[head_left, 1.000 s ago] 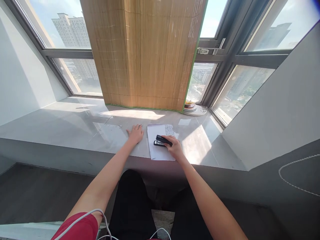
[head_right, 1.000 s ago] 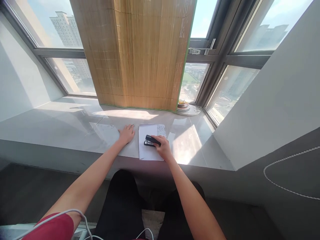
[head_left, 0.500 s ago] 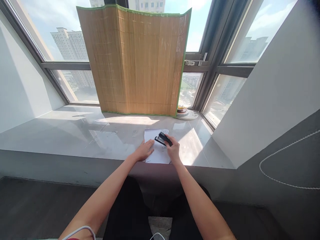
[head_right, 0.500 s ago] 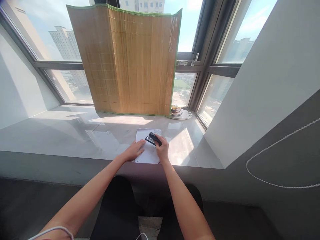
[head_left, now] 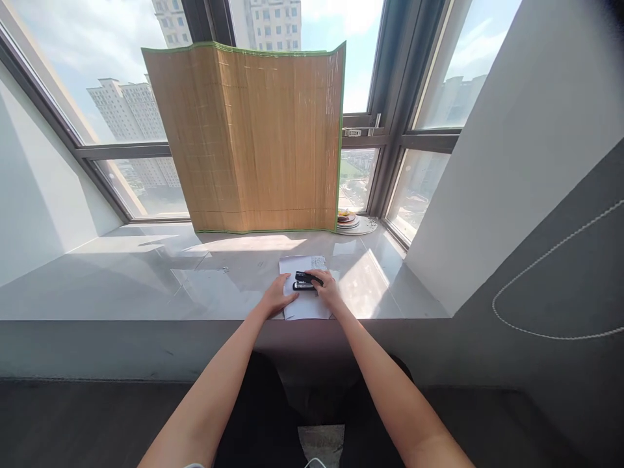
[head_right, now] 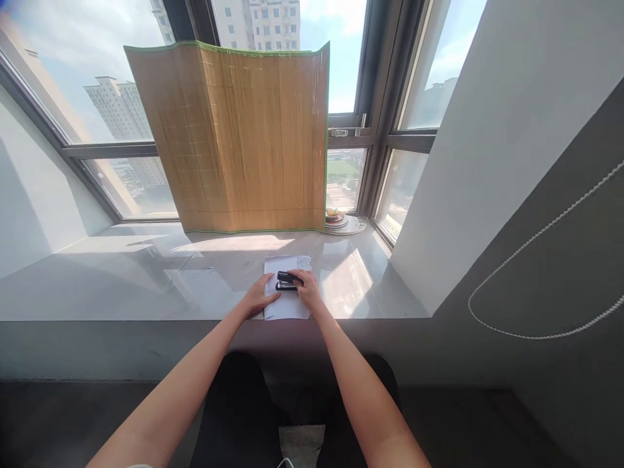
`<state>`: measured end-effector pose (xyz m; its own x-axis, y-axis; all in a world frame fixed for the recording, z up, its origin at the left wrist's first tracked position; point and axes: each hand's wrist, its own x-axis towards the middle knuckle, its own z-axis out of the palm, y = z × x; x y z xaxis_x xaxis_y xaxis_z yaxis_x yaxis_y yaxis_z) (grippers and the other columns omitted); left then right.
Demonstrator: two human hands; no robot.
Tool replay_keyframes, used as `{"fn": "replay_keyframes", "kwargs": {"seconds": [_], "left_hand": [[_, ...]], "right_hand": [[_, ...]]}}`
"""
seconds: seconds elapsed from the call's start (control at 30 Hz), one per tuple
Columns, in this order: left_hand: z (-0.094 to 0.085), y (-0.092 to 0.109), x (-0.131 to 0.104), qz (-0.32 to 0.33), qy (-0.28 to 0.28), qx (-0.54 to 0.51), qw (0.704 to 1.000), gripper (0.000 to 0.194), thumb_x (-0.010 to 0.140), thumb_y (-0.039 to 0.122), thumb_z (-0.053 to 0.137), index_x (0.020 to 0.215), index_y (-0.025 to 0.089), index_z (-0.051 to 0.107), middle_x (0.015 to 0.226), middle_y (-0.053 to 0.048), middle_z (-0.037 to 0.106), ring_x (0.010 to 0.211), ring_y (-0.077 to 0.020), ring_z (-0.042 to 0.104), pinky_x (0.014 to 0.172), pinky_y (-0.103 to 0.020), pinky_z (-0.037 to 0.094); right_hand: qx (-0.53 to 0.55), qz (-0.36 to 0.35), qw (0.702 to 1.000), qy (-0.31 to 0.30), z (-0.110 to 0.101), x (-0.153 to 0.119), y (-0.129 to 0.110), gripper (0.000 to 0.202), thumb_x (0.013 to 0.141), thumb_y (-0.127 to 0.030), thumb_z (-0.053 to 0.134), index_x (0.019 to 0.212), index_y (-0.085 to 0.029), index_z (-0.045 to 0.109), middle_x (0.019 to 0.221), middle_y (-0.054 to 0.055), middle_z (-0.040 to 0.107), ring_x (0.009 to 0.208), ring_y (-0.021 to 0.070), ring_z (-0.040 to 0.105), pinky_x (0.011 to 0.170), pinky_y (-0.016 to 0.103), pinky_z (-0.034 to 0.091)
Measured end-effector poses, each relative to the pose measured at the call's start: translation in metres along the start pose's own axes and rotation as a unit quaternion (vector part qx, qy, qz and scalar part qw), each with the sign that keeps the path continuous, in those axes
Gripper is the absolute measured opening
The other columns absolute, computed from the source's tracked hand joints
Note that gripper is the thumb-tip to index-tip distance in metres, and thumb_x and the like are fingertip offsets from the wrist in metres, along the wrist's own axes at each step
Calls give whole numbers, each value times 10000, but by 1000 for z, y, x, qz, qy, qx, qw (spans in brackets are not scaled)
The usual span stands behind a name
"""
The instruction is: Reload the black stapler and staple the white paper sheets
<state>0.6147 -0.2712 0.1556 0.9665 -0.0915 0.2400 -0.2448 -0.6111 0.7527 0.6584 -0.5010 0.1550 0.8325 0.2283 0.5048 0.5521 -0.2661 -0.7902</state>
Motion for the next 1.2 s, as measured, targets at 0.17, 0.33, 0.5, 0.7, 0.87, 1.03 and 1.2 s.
{"fn": "replay_keyframes", "kwargs": {"seconds": [0.17,0.33,0.5,0.7,0.87,1.03,1.2], "left_hand": [[-11,0,6,-55,44,-154,985,572,857,422,756,1361,168,659,1556,-204,583,1492,-373,518,1278,-530,360],[-20,-12,9,-103,98,-340,930,403,1001,374,543,1325,168,664,1539,-197,606,1476,-308,554,1283,-500,387],[-23,-13,11,-125,94,-416,896,344,1012,303,533,1269,117,667,1500,-249,624,1416,-309,615,1274,-501,411],[-24,-6,10,-147,125,-430,882,370,1083,361,464,1295,123,653,1515,-254,610,1423,-292,611,1274,-469,420],[-25,-8,8,-151,111,-447,875,491,1125,462,346,1330,125,640,1535,-255,593,1423,-291,612,1263,-465,433],[-25,-10,10,-160,102,-477,858,600,1123,534,290,1331,99,648,1506,-269,609,1404,-289,626,1246,-447,457],[-29,-13,13,-186,116,-499,838,719,1112,606,177,1330,106,646,1403,-251,676,1359,-271,655,1174,-411,532]], "right_hand": [[41,84,991,95,1,4,13,416,943,-354,416,1080,-232,790,1138,85,790,1083,270,695,1024,465,534],[75,106,988,89,-1,6,16,431,871,-372,408,1040,-214,772,1101,98,791,1011,266,705,943,429,555],[93,96,989,69,-2,9,15,436,840,-364,417,1022,-215,785,1083,92,788,947,238,695,875,388,569],[84,97,986,103,-6,8,8,418,879,-426,461,1057,-226,782,1096,92,783,983,253,700,870,399,573],[-63,-7,998,-26,-16,14,-7,333,840,-456,736,1099,-254,791,1092,83,781,1010,269,702,888,393,563],[-196,-88,975,-64,-9,21,-30,204,842,-213,773,1037,-271,793,936,65,768,927,272,675,788,352,532],[-249,-240,936,-67,11,24,-72,297,1020,-156,571,1232,-258,753,1115,108,761,1048,285,631,900,414,529]]}}
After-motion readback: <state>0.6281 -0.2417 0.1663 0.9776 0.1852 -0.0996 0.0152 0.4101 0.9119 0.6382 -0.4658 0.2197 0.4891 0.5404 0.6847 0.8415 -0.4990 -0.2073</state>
